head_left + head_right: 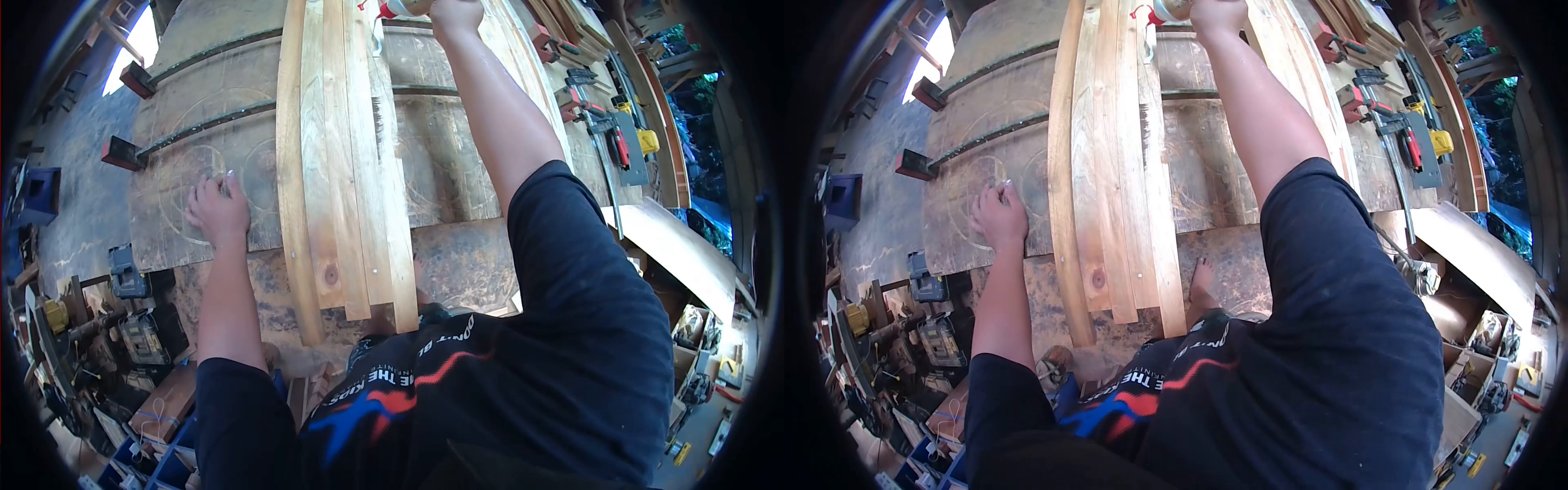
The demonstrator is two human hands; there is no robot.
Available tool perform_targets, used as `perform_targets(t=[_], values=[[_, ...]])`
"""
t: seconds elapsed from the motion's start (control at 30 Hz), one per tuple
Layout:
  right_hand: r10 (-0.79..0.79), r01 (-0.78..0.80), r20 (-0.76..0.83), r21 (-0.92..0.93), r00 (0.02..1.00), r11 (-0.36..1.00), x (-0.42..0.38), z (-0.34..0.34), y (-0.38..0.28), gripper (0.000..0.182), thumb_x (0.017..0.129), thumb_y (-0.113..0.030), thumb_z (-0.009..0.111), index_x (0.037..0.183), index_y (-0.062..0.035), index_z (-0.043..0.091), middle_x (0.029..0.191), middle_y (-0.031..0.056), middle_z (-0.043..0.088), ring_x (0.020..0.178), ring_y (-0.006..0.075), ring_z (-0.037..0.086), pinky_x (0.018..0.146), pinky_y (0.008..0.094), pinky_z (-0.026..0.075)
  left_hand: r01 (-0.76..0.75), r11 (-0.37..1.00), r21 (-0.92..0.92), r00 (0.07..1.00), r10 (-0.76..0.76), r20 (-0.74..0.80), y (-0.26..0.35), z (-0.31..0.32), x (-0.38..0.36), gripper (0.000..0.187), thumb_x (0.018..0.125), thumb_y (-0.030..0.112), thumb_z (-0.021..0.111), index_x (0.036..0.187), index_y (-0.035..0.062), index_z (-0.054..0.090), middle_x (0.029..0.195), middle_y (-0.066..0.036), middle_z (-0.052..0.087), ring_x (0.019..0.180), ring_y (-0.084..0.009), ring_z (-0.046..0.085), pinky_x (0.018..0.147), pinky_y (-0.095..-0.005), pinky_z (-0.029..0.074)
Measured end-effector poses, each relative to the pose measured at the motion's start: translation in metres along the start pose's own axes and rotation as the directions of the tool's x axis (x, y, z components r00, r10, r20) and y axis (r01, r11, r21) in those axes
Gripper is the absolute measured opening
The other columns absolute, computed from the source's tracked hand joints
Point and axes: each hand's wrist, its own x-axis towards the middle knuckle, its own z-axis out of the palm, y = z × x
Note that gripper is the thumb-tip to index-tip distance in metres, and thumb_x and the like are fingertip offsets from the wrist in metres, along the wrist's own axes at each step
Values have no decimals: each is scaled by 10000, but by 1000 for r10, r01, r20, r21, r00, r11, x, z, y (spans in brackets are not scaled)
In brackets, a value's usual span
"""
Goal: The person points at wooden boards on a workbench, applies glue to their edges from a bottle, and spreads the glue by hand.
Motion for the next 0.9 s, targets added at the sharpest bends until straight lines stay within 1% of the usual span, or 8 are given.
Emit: perform_targets(t=[0.2, 0.3, 0.43, 0.57, 0.73, 0.8, 0.87, 0.9], values=[[30, -28, -11, 174, 999, 984, -10, 0, 25, 194, 778, 12, 761, 965, -24, 726, 935, 48, 713, 854, 153, 653, 766, 305, 532, -9, 1000, -4, 1000, 9, -10, 0, 1, 0, 439, 996, 485, 537, 1138, 103, 700, 1440, -115, 574, 1428, -340, 399, 1202, -599, 157], [188, -193, 48, 286, 981, 939, -34, -18, 11, 220, 773, 29, 769, 983, -14, 722, 935, 55, 716, 863, 152, 666, 773, 304, 541, -18, 1000, -5, 1000, 18, -17, -4, 5, 1, 447, 994, 491, 538, 1142, 101, 699, 1443, -117, 573, 1430, -339, 399, 1199, -608, 158], [154, -162, 48, 288, 987, 944, -67, -39, -6, 261, 771, 33, 774, 1025, 0, 720, 958, 70, 725, 873, 164, 684, 793, 306, 552, -45, 999, 0, 996, 45, -78, -6, 6, -3, 453, 977, 495, 565, 1175, 106, 686, 1415, -120, 588, 1400, -340, 428, 1188, -584, 204], [84, -85, 6, 126, 996, 988, -101, -59, -30, 261, 771, 51, 774, 1019, -2, 713, 1000, 69, 731, 925, 160, 694, 835, 310, 558, -87, 960, -267, 981, 36, -191, -16, 4, -13, 428, 931, 404, 661, 1220, 88, 663, 1344, -141, 617, 1330, -351, 479, 1135, -527, 310], [202, -217, 87, 227, 976, 949, -128, -78, -80, 276, 799, 48, 768, 1059, -20, 707, 1002, 58, 733, 917, 151, 698, 844, 310, 563, -230, 801, -553, 952, 66, -300, 50, -16, -2, 430, 895, 279, 724, 1244, 40, 646, 1257, -177, 649, 1259, -360, 530, 1075, -488, 399], [246, -273, 123, 324, 961, 906, -141, -82, -93, 277, 807, 45, 768, 1068, -24, 706, 1002, 56, 732, 913, 152, 699, 842, 312, 564, -357, 732, -580, 933, 304, -192, 120, -66, 3, 446, 919, 268, 718, 1302, 56, 630, 1278, -198, 650, 1229, -345, 592, 1062, -431, 447], [223, -235, 77, 266, 972, 935, -149, -82, -101, 274, 818, 48, 769, 1075, -14, 700, 1012, 64, 737, 921, 158, 706, 844, 315, 571, -572, 543, -614, 747, 654, -117, 176, -103, 11, 509, 910, 288, 737, 1368, 112, 602, 1335, -178, 638, 1263, -330, 594, 1065, -424, 465], [185, -202, 89, 276, 979, 940, -151, -82, -95, 275, 819, 49, 771, 1077, -12, 698, 1016, 68, 739, 927, 160, 709, 846, 316, 573, -584, 525, -619, 700, 711, -58, 200, -110, 13, 520, 906, 298, 743, 1380, 140, 600, 1356, -165, 631, 1262, -325, 601, 1058, -429, 476]])
